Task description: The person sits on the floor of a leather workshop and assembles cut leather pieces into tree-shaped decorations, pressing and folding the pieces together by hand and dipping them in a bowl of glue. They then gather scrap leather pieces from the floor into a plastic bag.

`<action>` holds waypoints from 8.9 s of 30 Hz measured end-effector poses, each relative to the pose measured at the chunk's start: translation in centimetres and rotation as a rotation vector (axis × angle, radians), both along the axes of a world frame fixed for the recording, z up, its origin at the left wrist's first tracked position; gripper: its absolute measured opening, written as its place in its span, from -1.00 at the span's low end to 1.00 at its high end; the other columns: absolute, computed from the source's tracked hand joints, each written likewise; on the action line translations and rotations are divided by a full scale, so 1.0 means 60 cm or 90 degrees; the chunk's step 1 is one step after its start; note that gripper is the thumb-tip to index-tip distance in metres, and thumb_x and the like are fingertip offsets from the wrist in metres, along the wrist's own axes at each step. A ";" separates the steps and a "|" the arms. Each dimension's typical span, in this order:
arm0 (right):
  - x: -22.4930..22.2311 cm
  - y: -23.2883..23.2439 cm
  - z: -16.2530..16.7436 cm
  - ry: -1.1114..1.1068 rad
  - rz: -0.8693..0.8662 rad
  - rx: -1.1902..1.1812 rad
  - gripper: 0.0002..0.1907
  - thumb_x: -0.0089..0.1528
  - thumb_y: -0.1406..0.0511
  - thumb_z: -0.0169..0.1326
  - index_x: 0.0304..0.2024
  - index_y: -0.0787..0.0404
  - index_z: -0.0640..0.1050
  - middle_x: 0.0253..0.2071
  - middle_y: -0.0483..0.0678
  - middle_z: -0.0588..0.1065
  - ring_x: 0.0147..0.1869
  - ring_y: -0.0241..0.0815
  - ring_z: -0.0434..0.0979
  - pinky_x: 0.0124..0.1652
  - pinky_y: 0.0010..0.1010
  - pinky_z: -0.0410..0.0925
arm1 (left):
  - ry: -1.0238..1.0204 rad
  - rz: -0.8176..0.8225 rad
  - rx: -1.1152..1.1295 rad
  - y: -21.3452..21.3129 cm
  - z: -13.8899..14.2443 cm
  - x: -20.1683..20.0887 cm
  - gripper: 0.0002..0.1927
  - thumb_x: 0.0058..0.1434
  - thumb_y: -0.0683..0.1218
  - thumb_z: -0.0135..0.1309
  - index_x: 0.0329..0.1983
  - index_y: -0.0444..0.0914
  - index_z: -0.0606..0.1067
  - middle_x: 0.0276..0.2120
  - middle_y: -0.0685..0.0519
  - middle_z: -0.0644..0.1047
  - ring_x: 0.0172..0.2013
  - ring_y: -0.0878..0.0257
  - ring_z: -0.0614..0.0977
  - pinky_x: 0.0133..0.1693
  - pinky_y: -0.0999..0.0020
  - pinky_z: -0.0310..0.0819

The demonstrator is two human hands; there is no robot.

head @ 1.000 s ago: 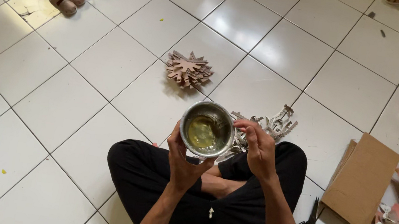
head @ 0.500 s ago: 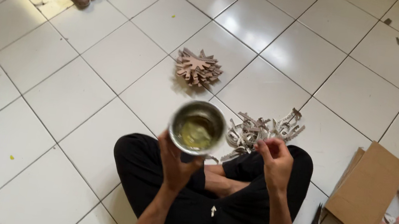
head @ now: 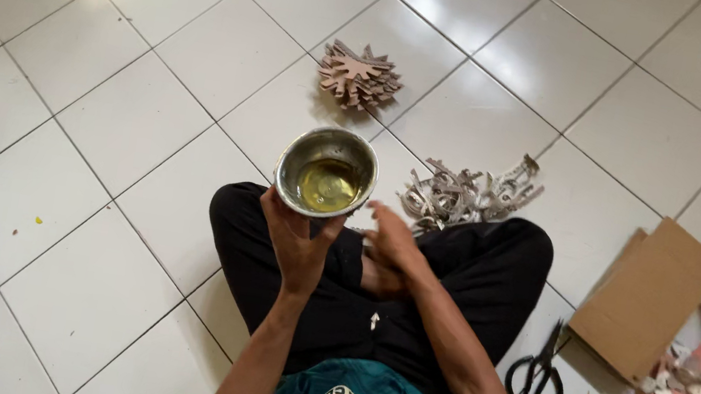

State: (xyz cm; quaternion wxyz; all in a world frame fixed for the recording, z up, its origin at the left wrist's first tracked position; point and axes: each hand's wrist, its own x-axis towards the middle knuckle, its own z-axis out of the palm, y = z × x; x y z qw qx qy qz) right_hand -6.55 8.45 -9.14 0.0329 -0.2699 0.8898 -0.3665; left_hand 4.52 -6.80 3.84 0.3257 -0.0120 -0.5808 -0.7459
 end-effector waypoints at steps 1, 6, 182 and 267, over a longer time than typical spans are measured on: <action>0.001 -0.016 -0.011 0.037 0.032 0.055 -0.52 0.09 0.40 0.18 0.10 0.22 0.52 -0.15 0.16 0.60 -0.13 0.17 0.61 -0.14 -0.09 0.46 | -0.005 -0.002 0.005 0.003 0.004 0.005 -0.15 0.13 -0.29 0.34 0.36 -0.30 0.09 0.28 -0.09 0.28 0.33 0.12 0.40 0.33 0.22 0.37; -0.045 0.014 -0.007 -0.109 -0.024 -0.017 -0.73 0.33 0.38 0.03 0.08 0.16 0.58 -0.23 0.17 0.59 -0.11 0.13 0.59 -0.08 -0.12 0.41 | -0.029 0.004 -0.018 -0.012 0.017 0.012 -0.14 0.13 -0.26 0.35 0.37 -0.31 0.08 0.30 -0.13 0.29 0.33 0.07 0.41 0.33 0.18 0.41; -0.491 0.134 -0.089 -0.028 -0.347 0.412 0.39 0.08 -0.58 -0.58 0.48 0.38 -0.29 0.57 0.19 -0.31 0.63 0.15 -0.38 0.39 0.16 -0.44 | -0.271 -0.051 0.027 -0.099 -0.272 -0.350 -0.03 0.05 -0.19 0.35 0.41 -0.32 0.01 0.34 -0.16 0.23 0.36 0.02 0.33 0.34 0.11 0.26; 0.109 0.156 0.019 0.172 -0.248 -0.153 -0.40 0.39 -0.19 -0.15 0.30 -0.11 0.55 0.64 0.09 -0.08 0.71 0.27 -0.21 0.52 0.13 -0.03 | -0.511 -0.559 0.074 0.111 -0.162 -0.173 -0.49 0.40 -0.02 0.10 0.17 -0.58 0.52 0.00 -0.25 0.61 -0.05 0.06 0.65 0.06 0.17 0.55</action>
